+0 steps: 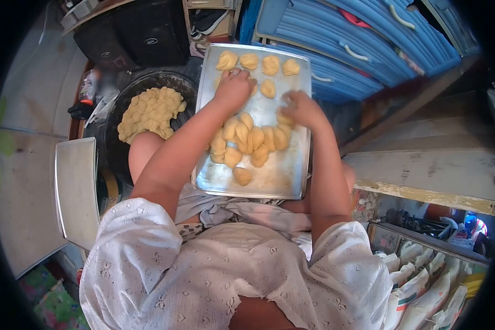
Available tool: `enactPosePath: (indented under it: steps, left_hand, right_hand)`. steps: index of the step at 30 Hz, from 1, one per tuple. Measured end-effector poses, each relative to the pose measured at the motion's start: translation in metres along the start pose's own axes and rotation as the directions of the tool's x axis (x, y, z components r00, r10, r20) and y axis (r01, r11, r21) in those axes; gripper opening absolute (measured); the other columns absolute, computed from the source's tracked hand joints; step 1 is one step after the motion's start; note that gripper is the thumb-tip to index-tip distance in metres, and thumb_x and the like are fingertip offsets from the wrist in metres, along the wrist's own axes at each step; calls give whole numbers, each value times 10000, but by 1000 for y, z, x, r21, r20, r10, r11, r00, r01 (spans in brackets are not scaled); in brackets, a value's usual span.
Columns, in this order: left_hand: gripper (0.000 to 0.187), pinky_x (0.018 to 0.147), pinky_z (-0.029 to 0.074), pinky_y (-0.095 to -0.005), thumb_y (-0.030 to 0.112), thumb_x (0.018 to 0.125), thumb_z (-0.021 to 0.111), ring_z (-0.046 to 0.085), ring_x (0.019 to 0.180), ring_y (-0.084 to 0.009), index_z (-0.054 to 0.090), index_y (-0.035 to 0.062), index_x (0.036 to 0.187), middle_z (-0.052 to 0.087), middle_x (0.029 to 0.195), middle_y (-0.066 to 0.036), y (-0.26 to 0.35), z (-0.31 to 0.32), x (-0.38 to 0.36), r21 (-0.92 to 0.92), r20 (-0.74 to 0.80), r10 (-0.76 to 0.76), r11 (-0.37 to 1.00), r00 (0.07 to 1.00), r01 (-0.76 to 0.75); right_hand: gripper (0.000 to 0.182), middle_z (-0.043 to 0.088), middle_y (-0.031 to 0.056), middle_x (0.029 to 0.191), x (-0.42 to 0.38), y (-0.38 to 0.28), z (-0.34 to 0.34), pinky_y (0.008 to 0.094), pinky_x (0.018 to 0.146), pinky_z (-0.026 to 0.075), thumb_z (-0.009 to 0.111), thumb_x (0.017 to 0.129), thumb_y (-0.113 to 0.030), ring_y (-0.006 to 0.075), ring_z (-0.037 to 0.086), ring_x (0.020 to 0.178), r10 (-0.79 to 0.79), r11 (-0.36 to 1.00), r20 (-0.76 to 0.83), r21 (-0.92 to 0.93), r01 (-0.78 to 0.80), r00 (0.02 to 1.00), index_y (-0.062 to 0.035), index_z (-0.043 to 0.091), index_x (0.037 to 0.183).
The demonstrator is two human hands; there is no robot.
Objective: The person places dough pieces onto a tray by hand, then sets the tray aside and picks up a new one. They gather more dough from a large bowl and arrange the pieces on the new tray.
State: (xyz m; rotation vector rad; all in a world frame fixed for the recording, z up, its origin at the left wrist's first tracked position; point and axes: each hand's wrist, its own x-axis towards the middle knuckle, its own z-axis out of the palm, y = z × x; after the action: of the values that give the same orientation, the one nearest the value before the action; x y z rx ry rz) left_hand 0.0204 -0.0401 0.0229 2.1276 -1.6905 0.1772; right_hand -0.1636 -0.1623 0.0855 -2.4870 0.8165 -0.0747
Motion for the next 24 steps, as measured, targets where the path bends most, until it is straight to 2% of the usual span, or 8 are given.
enactPosePath:
  steps: [2,4,6,9,16,20,22,24]
  left_hand:
    - [192,873,340,-403,159,758,568,544,996,-254,669,128,918,590,994,-80,10,0,5,34,-156,-12,999,988,17]
    - [219,874,336,-399,193,750,605,540,1008,-254,666,130,951,594,990,-73,27,-11,14,7,-59,-40,999,997,40]
    - [260,875,332,-396,227,742,643,537,1021,-255,663,132,984,597,985,-66,37,-11,22,-14,37,-77,997,996,77]
    - [244,871,334,-395,231,762,638,557,947,-252,660,127,982,596,922,-65,40,5,29,-17,24,-6,1000,1000,6]
    - [264,879,339,-399,223,790,625,536,1004,-255,651,118,1031,595,960,-74,40,-3,31,-14,122,-24,1000,992,26]
    - [347,882,372,-422,238,786,636,513,1056,-303,622,96,1102,581,1048,-118,23,-50,-7,-60,18,-181,982,983,182]
    - [352,870,391,-419,241,788,634,518,1042,-310,620,85,1103,579,1039,-126,15,-70,-35,-20,77,-218,975,973,220]
    - [353,834,428,-401,237,795,621,535,987,-330,618,55,1098,574,1009,-145,11,-82,-59,-78,251,-317,935,915,345]
  right_hand:
    - [368,604,162,972,-6,12,0,356,806,476,698,654,-300,285,612,922,19,1000,111,8,-20,994,-66,681,937]
    - [399,619,163,901,-4,19,-1,348,759,485,698,623,-262,287,619,873,37,982,202,172,-72,979,-67,669,969]
    - [380,621,162,837,6,29,8,344,713,486,708,610,-221,293,613,788,56,967,53,246,-67,997,-45,660,943]
    - [251,603,165,820,26,26,20,358,687,485,717,655,-161,303,601,738,82,978,-539,207,37,838,4,621,819]
    - [233,597,174,870,41,20,34,417,730,482,697,725,-189,348,601,832,-32,998,-472,30,53,881,-9,636,860]
    - [263,604,170,889,14,3,16,397,727,484,688,735,-203,332,604,809,-37,998,-543,26,61,839,-16,638,913]
    - [318,613,166,918,-3,-9,13,373,732,483,692,739,-229,310,604,802,-131,931,-288,294,217,949,-23,631,972]
    - [412,623,157,948,-18,-33,14,354,745,479,708,734,-277,289,607,837,-182,915,64,378,145,981,-32,618,1054]
